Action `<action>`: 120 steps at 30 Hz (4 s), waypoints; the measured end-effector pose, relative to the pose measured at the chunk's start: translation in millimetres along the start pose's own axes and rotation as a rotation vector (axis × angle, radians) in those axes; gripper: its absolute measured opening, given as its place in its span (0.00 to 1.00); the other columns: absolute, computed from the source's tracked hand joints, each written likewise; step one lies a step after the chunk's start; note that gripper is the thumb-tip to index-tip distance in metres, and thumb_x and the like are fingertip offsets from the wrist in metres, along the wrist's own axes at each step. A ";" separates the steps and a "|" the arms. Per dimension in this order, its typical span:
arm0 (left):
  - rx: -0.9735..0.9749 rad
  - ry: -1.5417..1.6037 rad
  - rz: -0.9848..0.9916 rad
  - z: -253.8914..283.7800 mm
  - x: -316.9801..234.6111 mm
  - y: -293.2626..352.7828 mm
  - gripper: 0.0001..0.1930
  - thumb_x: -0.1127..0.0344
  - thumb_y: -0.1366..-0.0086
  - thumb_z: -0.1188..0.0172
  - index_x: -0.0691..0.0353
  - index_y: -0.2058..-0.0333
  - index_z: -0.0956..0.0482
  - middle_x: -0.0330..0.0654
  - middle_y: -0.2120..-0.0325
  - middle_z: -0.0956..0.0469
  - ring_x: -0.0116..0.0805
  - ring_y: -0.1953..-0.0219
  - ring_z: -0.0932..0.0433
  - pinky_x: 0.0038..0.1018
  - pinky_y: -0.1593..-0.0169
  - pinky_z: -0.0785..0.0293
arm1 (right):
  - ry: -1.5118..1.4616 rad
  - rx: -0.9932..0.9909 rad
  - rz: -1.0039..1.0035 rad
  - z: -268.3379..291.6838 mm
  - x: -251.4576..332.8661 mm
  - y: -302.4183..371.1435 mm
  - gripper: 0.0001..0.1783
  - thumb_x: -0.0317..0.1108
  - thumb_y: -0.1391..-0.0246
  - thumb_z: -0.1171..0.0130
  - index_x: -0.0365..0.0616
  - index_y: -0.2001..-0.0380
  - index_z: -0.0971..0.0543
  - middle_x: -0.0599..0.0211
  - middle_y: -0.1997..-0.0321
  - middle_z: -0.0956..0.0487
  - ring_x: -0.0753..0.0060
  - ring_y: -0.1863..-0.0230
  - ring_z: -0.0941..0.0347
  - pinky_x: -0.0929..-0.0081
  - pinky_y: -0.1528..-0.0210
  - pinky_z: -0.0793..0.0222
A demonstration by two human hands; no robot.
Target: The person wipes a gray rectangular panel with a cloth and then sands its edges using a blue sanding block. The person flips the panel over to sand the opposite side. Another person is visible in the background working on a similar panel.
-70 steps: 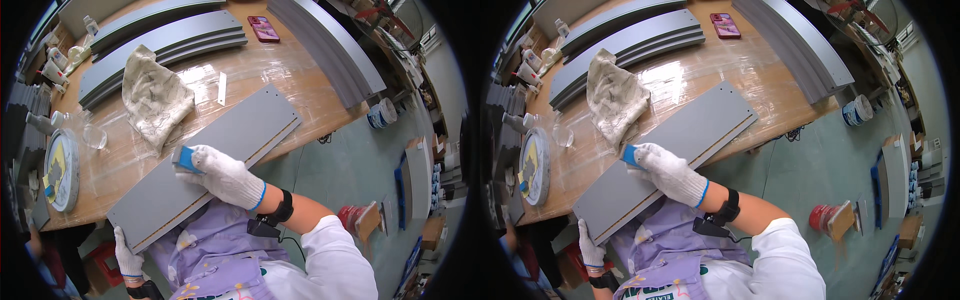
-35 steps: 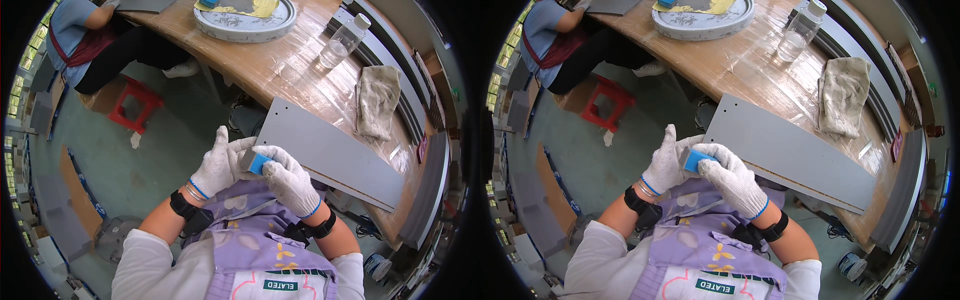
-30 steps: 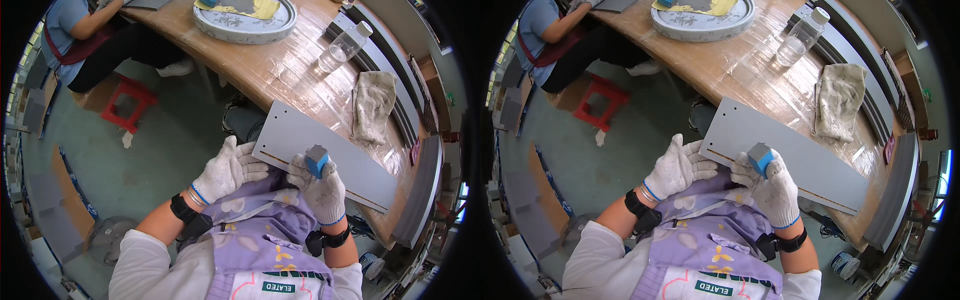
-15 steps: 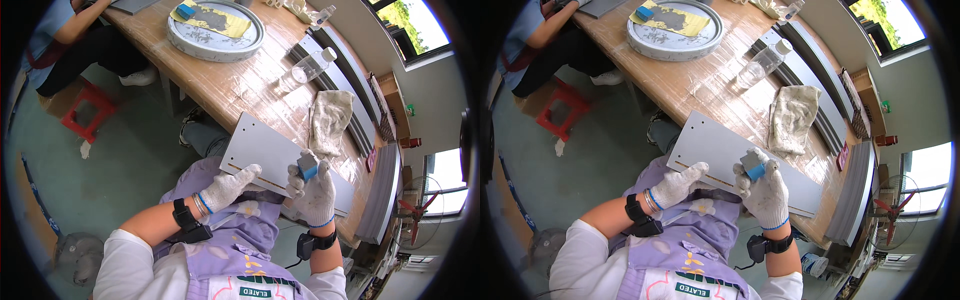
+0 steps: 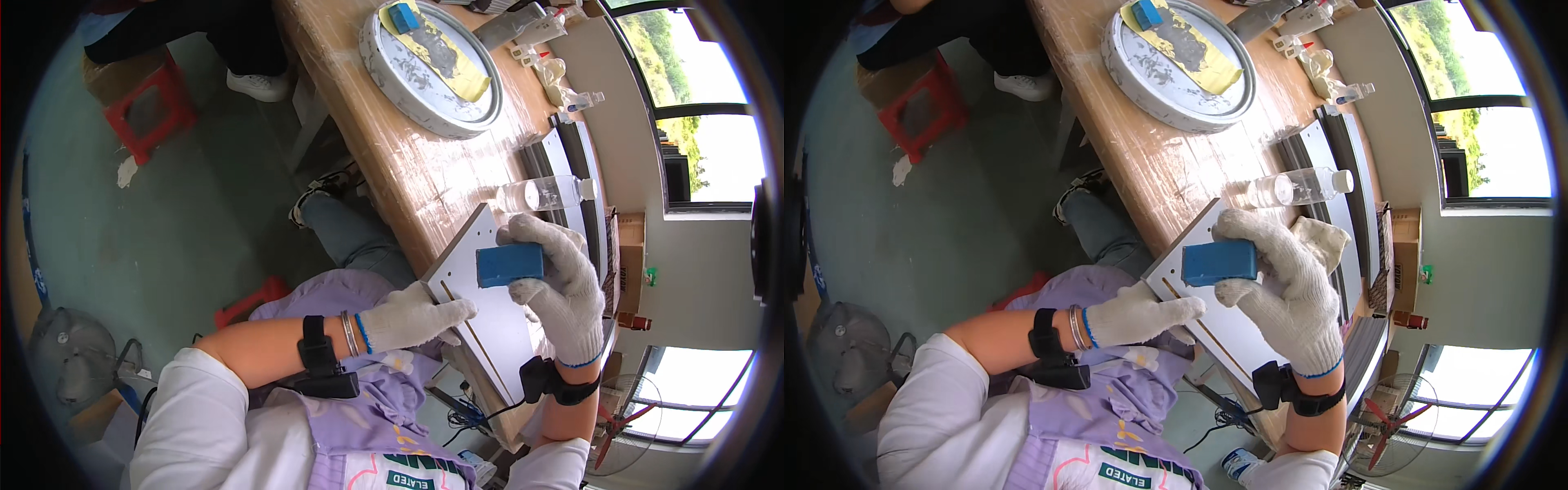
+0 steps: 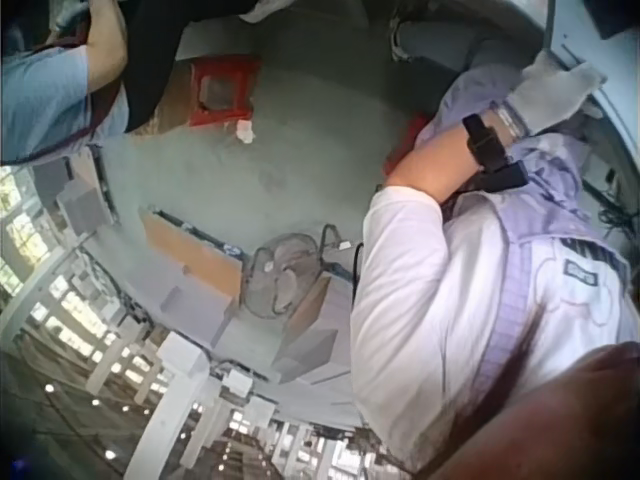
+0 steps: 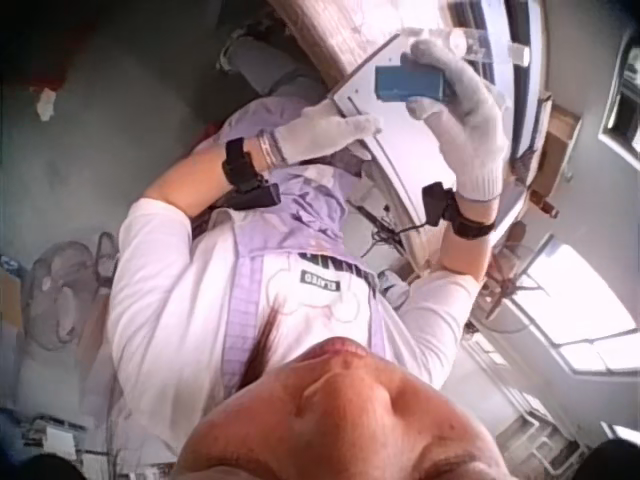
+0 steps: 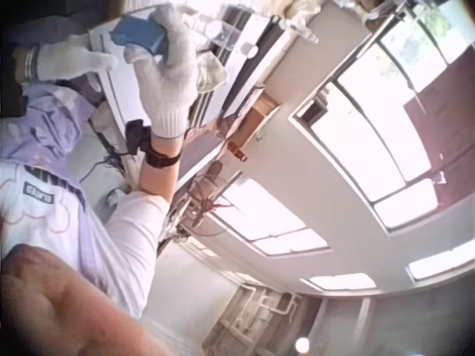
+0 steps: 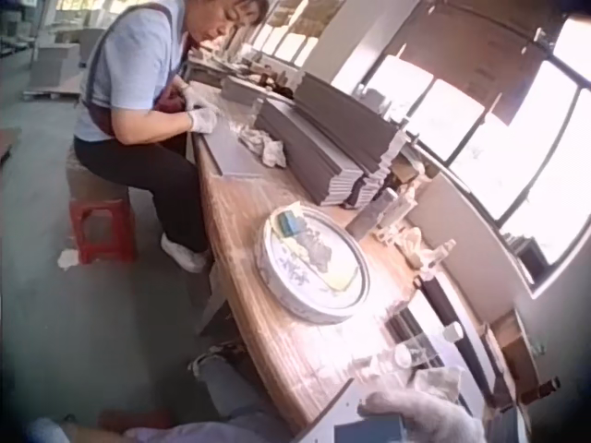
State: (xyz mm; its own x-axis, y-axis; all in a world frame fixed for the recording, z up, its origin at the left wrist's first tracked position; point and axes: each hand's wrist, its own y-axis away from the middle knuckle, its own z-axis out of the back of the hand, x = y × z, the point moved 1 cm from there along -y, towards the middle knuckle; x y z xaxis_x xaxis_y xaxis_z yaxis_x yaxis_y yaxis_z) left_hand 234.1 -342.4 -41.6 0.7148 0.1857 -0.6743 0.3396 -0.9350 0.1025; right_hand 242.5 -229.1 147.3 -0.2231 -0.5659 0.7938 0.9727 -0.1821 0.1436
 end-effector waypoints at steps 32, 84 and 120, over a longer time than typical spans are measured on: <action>0.127 -0.170 0.248 -3.7 -18.8 -4.8 0.33 0.42 0.33 0.42 0.50 0.35 0.37 0.39 0.41 0.29 0.39 0.39 0.31 0.48 0.44 0.27 | 0.798 0.804 0.327 -54.7 42.3 -87.4 0.24 0.25 0.55 0.39 0.47 0.50 0.22 0.58 0.61 0.22 0.53 0.54 0.25 0.60 0.48 0.29; 0.192 -0.077 0.273 -2.0 -37.1 15.5 0.22 0.55 0.30 0.41 0.60 0.43 0.27 0.40 0.51 0.21 0.29 0.54 0.19 0.24 0.59 0.21 | 0.016 0.318 -0.341 20.8 -58.3 -120.0 0.26 0.36 0.40 0.41 0.34 0.42 0.27 0.65 0.56 0.22 0.75 0.59 0.25 0.76 0.54 0.26; -0.068 0.011 0.299 50.3 13.7 -5.3 0.22 0.57 0.33 0.38 0.69 0.50 0.27 0.46 0.56 0.21 0.34 0.57 0.19 0.28 0.56 0.16 | 0.595 -0.129 0.119 -31.4 -107.7 -84.0 0.24 0.29 0.48 0.38 0.39 0.46 0.27 0.47 0.53 0.23 0.44 0.50 0.27 0.57 0.47 0.30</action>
State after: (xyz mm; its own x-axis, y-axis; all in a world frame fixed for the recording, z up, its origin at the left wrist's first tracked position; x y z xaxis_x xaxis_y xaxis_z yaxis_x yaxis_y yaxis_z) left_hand 211.4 -350.1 -88.1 0.7954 -0.0912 -0.5991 0.1528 -0.9265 0.3440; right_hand 182.9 -178.1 31.2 -0.1462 -0.9328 0.3293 0.9860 -0.1643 -0.0276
